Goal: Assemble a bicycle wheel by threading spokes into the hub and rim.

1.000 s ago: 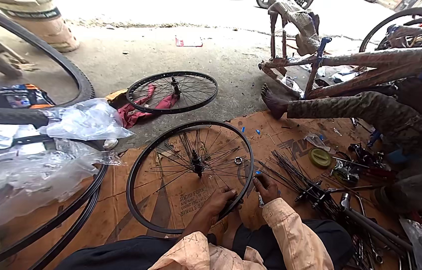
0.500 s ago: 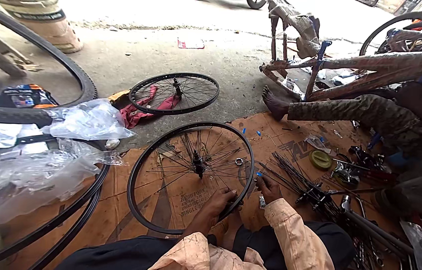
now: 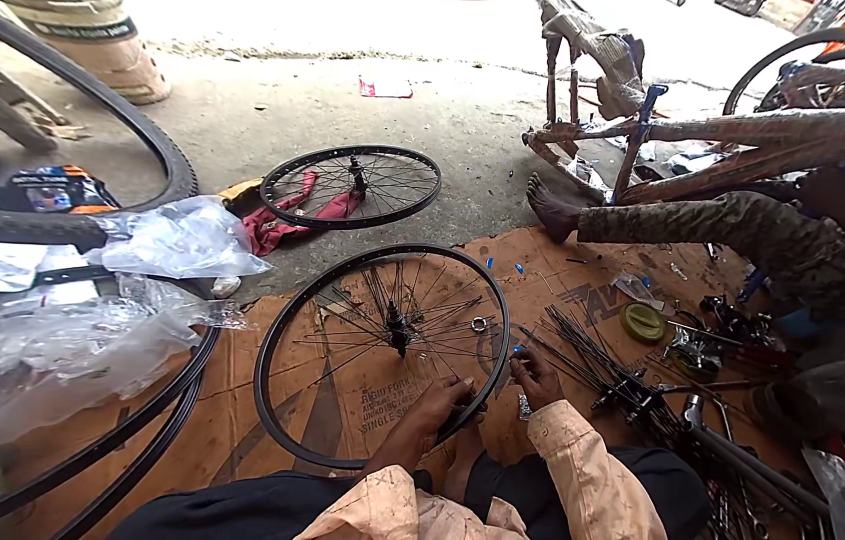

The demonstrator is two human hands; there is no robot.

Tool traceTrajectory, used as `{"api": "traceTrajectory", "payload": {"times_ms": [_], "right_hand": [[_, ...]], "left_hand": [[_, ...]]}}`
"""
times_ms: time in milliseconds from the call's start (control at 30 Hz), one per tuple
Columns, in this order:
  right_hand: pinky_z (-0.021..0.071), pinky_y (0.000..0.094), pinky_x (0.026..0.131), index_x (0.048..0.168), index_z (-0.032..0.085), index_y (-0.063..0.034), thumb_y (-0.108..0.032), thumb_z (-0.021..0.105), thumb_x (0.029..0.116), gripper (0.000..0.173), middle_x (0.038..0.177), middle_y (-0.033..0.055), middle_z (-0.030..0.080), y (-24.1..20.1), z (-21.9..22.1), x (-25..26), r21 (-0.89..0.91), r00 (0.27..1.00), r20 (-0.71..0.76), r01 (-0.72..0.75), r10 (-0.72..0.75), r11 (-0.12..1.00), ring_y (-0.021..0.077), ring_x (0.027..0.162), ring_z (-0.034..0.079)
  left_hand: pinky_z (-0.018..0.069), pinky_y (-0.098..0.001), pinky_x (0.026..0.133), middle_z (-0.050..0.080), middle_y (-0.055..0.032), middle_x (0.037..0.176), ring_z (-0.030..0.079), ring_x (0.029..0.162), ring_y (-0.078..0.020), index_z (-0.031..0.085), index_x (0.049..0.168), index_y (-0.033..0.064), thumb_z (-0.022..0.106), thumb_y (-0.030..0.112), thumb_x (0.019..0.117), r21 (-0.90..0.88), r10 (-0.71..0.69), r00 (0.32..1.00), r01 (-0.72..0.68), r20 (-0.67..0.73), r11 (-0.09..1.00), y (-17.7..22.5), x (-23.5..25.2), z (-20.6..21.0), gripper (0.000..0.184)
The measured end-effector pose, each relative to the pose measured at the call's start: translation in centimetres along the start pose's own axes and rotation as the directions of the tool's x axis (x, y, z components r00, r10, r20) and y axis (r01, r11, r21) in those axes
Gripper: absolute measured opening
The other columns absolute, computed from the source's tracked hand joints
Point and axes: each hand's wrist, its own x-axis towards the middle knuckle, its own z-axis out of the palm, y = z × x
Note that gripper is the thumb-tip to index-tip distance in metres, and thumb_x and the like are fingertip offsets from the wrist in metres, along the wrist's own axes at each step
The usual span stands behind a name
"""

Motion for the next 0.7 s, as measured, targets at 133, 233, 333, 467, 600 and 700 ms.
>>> {"api": "traceTrajectory", "payload": {"times_ms": [133,233,333,467,600,700], "right_hand": [[0.0603,0.0404,0.083,0.108,0.071,-0.002,-0.02,0.061,0.1024,0.021,0.102,0.0112,0.071,-0.1,-0.3,-0.1,-0.018,1.0,0.021,-0.019,0.02,1.0,0.0199,0.087,0.071],[0.0591,0.0432,0.085,0.116,0.07,-0.0032,-0.021,0.062,0.103,0.023,0.104,0.0114,0.073,-0.1,-1.3,-0.3,-0.028,0.997,-0.02,-0.079,0.078,0.996,0.0208,0.088,0.071],[0.0588,0.0484,0.086,0.116,0.072,-0.0059,-0.017,0.066,0.1006,0.021,0.104,0.0111,0.074,1.8,-3.8,-0.7,-0.197,0.983,-0.088,-0.177,0.163,0.964,0.0238,0.089,0.072],[0.048,0.0521,0.106,0.122,0.074,-0.0106,-0.019,0.068,0.0974,0.026,0.118,0.0118,0.073,2.9,-6.5,-2.4,-0.555,0.887,-0.093,-0.423,0.452,0.716,0.0286,0.115,0.067],[0.0447,0.0505,0.11,0.129,0.068,-0.0081,-0.018,0.066,0.0962,0.035,0.128,0.0148,0.069,4.0,-6.5,-3.3,-0.628,0.8,-0.126,-0.522,0.587,0.577,0.0308,0.123,0.062],[0.0467,0.0507,0.107,0.128,0.069,-0.0102,-0.019,0.067,0.0954,0.034,0.124,0.0134,0.07,4.3,-6.2,-3.2,-0.633,0.784,-0.141,-0.541,0.605,0.553,0.03,0.119,0.064]], "left_hand": [[0.0628,-0.0337,0.071,0.072,-0.0171,0.093,0.074,0.077,-0.0243,0.058,0.113,-0.0034,0.044,0.026,0.1112,0.006,0.005,1.0,-0.005,-0.003,1.0,0.0,-0.1,0.1,0.032],[0.0624,-0.0332,0.07,0.072,-0.0171,0.093,0.074,0.077,-0.0241,0.057,0.113,-0.0035,0.044,0.025,0.1113,0.01,-0.002,1.0,0.002,-0.011,1.0,0.1,-0.1,0.0,0.032],[0.0625,-0.0337,0.071,0.072,-0.0187,0.094,0.074,0.076,-0.0253,0.056,0.114,-0.0037,0.045,0.02,0.1108,0.002,-0.005,1.0,0.005,-0.009,1.0,-0.2,0.1,0.0,0.027],[0.0614,-0.0324,0.069,0.072,-0.019,0.094,0.074,0.075,-0.0248,0.054,0.115,-0.0028,0.044,0.017,0.1108,0.025,0.017,1.0,-0.017,-0.011,1.0,-0.1,0.2,0.1,0.023],[0.0617,-0.0337,0.068,0.072,-0.02,0.094,0.074,0.075,-0.0264,0.055,0.116,-0.003,0.043,0.015,0.1108,0.021,0.025,0.999,-0.024,-0.028,0.999,-0.1,0.3,0.3,0.022],[0.0617,-0.0337,0.068,0.072,-0.0202,0.094,0.074,0.075,-0.0266,0.055,0.114,-0.0031,0.043,0.014,0.1107,0.018,0.023,0.999,-0.023,-0.032,1.0,-0.1,0.2,0.2,0.021]]}}
